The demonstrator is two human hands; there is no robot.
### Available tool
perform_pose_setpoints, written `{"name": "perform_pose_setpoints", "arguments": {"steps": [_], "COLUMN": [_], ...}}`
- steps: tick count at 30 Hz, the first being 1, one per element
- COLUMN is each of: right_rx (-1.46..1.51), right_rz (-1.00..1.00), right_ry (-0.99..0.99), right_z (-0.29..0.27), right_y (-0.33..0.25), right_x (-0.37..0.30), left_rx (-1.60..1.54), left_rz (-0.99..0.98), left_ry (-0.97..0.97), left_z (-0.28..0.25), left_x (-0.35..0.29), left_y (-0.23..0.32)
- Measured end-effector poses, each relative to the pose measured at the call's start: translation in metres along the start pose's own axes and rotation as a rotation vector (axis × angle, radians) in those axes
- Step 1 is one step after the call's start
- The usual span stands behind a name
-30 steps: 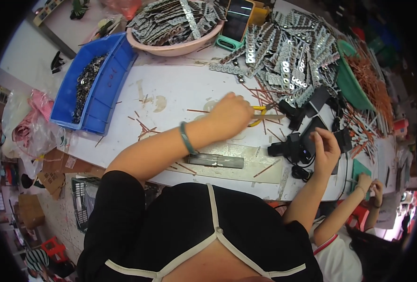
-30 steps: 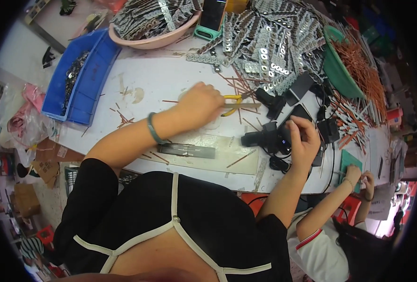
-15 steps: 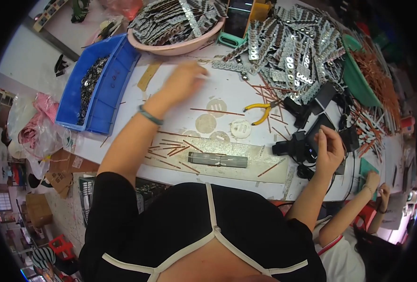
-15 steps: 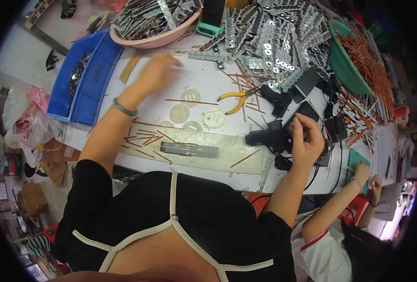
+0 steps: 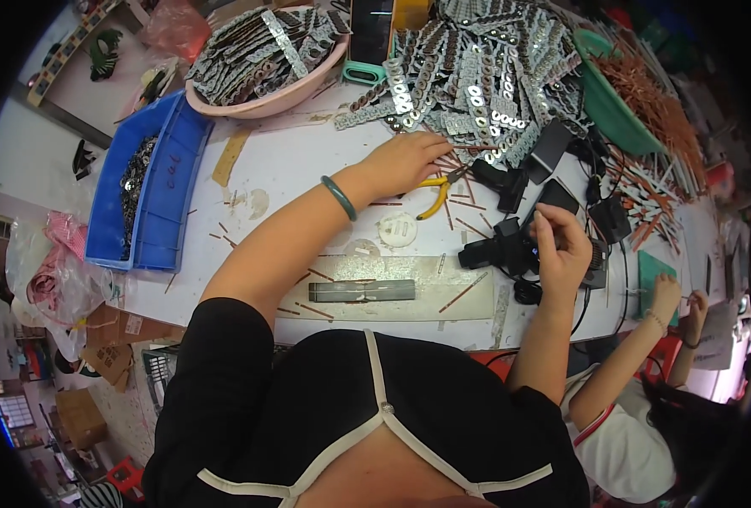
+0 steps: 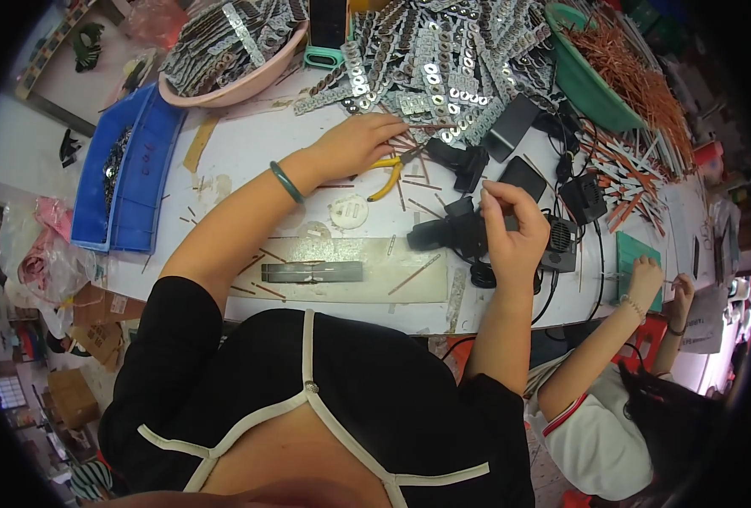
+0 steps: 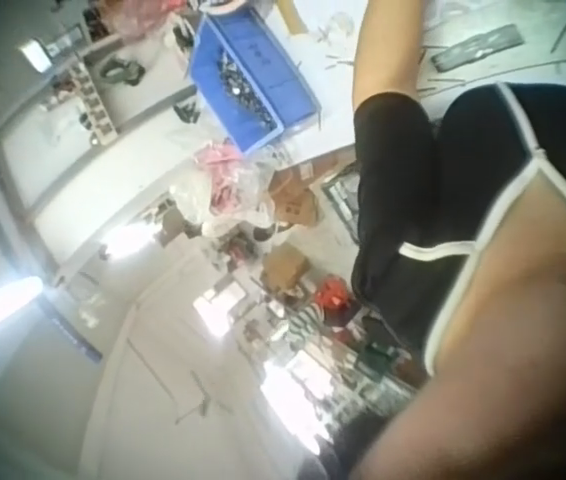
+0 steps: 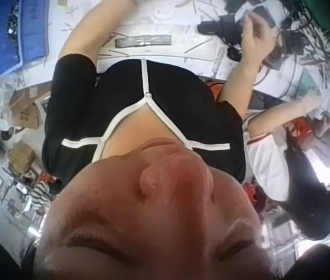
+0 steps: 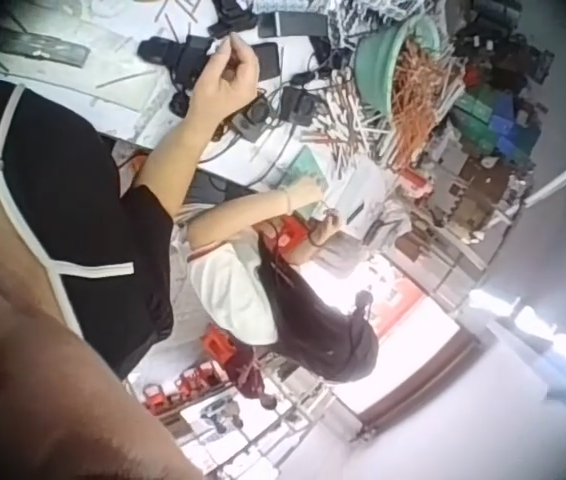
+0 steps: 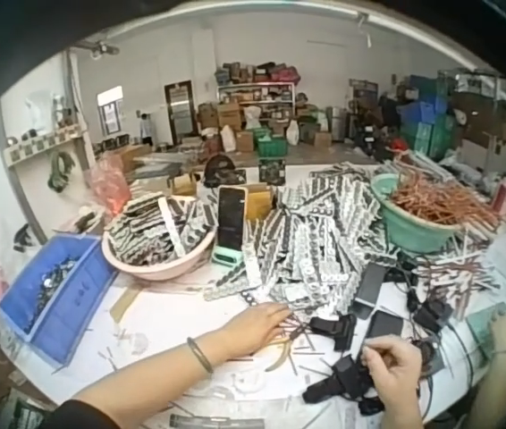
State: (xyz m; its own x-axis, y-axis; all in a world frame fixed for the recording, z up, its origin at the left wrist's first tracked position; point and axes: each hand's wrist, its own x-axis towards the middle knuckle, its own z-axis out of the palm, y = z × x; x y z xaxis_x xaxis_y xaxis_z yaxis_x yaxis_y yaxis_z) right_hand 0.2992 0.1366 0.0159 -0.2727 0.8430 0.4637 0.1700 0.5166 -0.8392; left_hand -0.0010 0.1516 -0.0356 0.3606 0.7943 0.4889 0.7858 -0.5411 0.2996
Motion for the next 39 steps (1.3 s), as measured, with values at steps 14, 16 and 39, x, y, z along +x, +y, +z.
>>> {"name": "perform_pose_setpoints", "arguments": {"steps": [14,16,39], "right_rx": [0.010,0.060,0.050], "right_rz": [-0.019,0.021,0.032], "right_ry": [-0.029,0.015,0.005], "right_z": [0.001,0.001,0.004], "right_y": [-0.005,-0.007,-0.007], "right_x": [-0.002,-0.002,-0.002], "left_rx": [-0.047,0.031,0.198], "left_rz": [-0.100,-0.079,-0.145], "left_ry": [0.037,-0.024,-0.088], "left_z": [-0.026,-0.012,-0.022], "left_x": [-0.022,-0.018,-0.009], "left_y": [0.031,0.038,0.019]}}
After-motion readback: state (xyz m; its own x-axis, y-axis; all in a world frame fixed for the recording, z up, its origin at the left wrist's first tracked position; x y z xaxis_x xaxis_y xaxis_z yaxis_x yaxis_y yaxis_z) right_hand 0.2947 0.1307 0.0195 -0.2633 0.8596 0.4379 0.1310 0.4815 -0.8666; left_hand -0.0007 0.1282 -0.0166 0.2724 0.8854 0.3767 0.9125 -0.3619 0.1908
